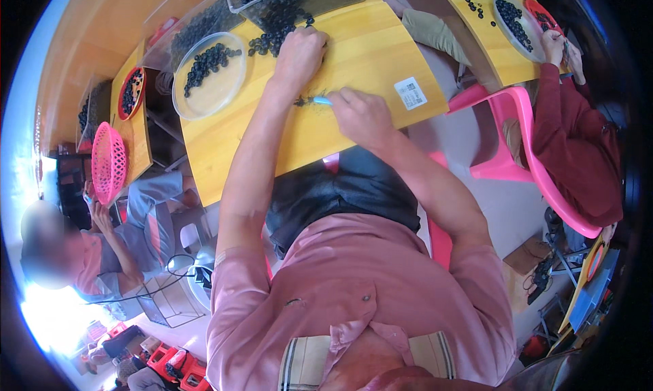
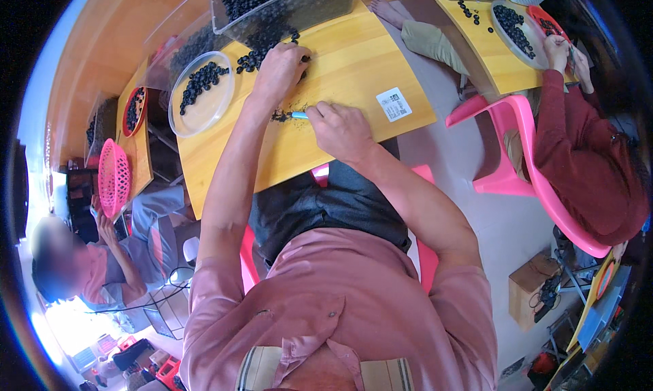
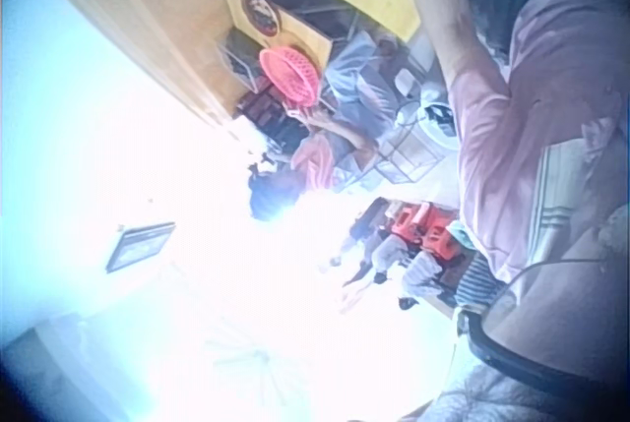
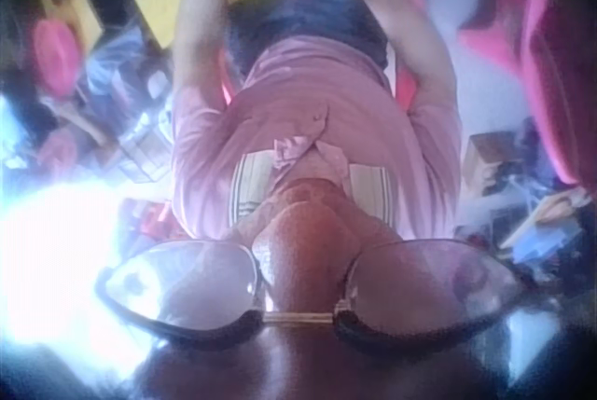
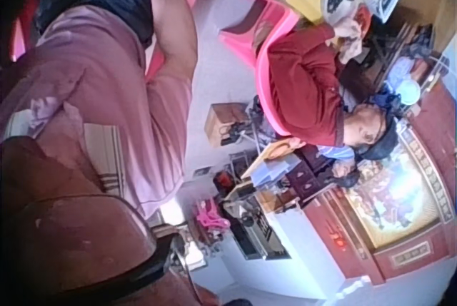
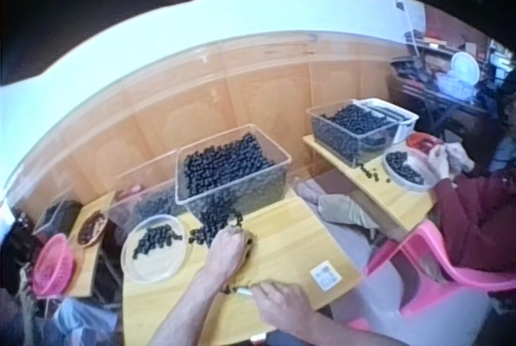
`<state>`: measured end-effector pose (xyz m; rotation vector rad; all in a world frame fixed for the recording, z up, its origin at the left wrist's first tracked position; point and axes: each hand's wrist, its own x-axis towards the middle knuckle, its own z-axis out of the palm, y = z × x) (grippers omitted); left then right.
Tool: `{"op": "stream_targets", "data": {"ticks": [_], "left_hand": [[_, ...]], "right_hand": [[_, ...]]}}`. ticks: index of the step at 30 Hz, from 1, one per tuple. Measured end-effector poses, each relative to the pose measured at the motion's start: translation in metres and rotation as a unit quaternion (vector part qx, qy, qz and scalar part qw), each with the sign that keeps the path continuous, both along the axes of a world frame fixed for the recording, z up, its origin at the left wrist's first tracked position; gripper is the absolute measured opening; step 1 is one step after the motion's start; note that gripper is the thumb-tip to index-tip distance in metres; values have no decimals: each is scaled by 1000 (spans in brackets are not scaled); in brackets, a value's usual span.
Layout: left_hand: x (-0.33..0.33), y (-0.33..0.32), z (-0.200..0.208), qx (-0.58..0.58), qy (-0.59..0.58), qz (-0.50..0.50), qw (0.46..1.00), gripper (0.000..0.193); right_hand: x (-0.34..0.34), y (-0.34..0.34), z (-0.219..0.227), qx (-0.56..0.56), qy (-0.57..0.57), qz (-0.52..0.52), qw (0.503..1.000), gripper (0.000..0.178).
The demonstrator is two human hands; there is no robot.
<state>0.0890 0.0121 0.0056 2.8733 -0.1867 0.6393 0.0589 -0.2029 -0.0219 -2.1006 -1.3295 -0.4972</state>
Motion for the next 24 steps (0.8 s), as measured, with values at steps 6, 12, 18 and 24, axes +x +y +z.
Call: {"op": "stream_targets", "data": {"ticks": [6, 12, 18, 24], "left_hand": [[6, -7, 1, -55, 40, 42, 997, 21], [-29, -5, 18, -347, -50, 106, 930, 21], [-101, -1, 6, -490, -91, 185, 847, 25], [-150, -28, -23, -615, -74, 216, 754, 24]], "right_hand": [[1, -2, -1, -5, 11, 4, 1000, 2], [0, -3, 0, -8, 10, -1, 1000, 2], [2, -2, 0, -19, 4, 3, 1000, 3], [2, 0, -5, -12, -8, 2, 1000, 6]]}}
